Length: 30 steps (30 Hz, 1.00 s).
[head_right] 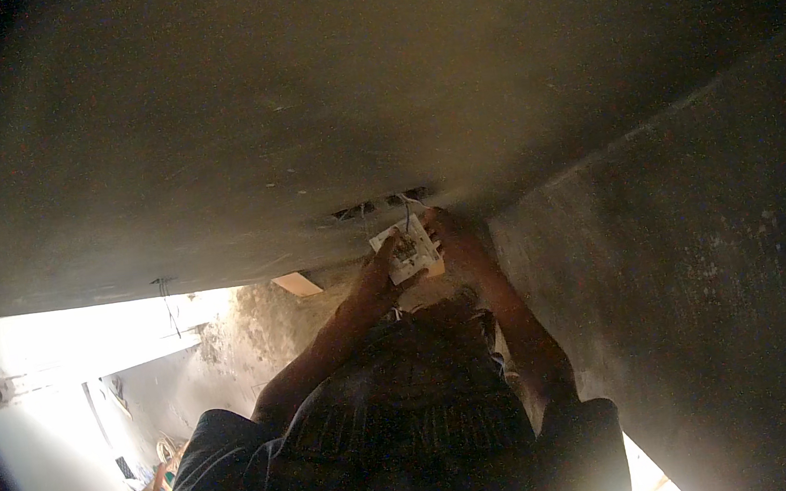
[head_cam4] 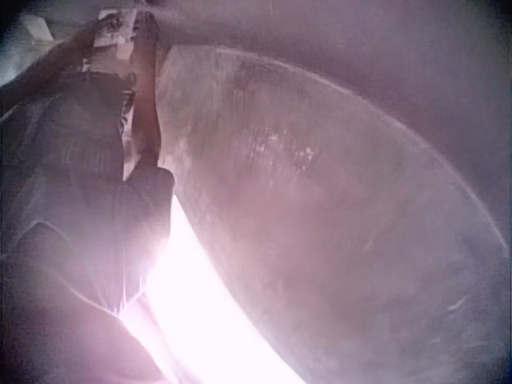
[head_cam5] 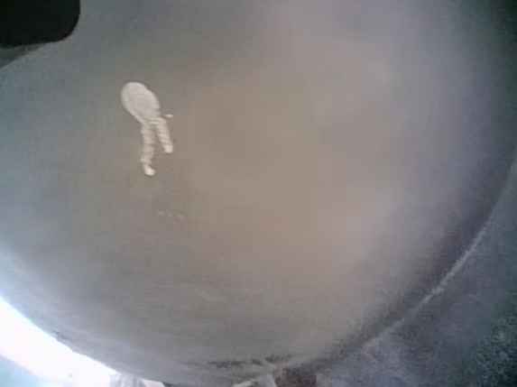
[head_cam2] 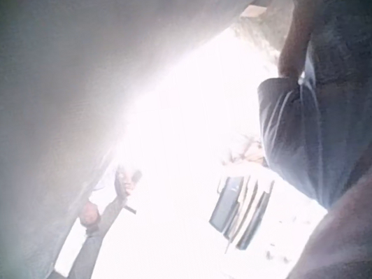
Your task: The person installs an electrical outlet by securing wires into the back of the socket using a screwdriver and then mounting the unit into the wall.
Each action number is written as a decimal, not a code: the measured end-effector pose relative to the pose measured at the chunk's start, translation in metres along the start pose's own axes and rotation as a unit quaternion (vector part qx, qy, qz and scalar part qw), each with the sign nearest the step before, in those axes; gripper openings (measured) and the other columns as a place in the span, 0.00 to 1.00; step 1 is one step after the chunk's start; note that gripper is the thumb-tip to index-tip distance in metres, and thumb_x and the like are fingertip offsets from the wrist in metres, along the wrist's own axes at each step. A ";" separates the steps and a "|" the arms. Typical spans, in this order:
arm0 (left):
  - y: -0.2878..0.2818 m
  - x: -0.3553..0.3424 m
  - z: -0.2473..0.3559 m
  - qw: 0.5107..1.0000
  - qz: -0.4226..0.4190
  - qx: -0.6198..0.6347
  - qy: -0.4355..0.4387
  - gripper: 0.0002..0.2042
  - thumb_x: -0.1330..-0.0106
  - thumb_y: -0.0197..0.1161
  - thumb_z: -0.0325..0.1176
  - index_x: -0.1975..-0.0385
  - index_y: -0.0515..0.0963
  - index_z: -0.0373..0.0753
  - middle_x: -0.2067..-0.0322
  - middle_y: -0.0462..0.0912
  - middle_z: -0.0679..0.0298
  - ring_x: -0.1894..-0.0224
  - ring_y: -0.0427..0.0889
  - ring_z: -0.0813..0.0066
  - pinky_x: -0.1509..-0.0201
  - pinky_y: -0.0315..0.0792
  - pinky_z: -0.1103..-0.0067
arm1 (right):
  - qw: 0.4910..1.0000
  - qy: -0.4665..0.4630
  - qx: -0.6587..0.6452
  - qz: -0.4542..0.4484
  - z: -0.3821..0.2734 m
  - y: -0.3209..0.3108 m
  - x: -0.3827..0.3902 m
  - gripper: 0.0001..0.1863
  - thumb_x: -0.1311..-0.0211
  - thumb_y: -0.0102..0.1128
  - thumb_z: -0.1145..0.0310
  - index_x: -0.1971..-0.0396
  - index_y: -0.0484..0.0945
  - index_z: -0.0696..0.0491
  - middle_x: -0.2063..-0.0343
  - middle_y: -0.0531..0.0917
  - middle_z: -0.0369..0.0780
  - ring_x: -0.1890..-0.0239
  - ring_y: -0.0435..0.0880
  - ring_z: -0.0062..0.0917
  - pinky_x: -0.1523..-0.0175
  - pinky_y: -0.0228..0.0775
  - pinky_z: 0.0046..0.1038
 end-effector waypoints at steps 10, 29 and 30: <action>0.007 0.000 0.008 0.974 0.090 0.124 0.165 0.29 0.31 0.58 0.25 0.31 0.55 0.42 0.42 0.65 0.49 0.45 0.73 0.56 0.45 0.75 0.65 | 0.969 -0.120 -0.050 0.209 -0.055 0.030 0.079 0.25 0.36 0.64 0.59 0.44 0.72 0.58 0.53 0.82 0.46 0.55 0.83 0.31 0.51 0.77 0.32; -0.005 -0.056 -0.044 0.928 0.281 0.235 0.068 0.10 0.30 0.59 0.37 0.56 0.74 0.38 0.64 0.80 0.62 0.64 0.79 0.70 0.62 0.75 0.71 | 0.949 -0.209 -0.036 0.231 -0.095 0.005 0.085 0.22 0.44 0.71 0.69 0.51 0.76 0.59 0.59 0.84 0.41 0.59 0.82 0.20 0.54 0.78 0.25; -0.008 -0.057 -0.032 0.946 0.278 0.133 0.101 0.10 0.29 0.58 0.37 0.57 0.74 0.38 0.65 0.79 0.62 0.65 0.79 0.69 0.64 0.75 0.70 | 0.948 -0.211 -0.030 0.237 -0.095 0.004 0.086 0.22 0.44 0.71 0.68 0.51 0.76 0.59 0.59 0.84 0.41 0.59 0.82 0.21 0.54 0.77 0.26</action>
Point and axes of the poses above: each hand's wrist, its own x-axis away from the middle knuckle, its own y-axis out of the palm, z = x × y, the point moved 10 cm from there along -x, towards the middle knuckle
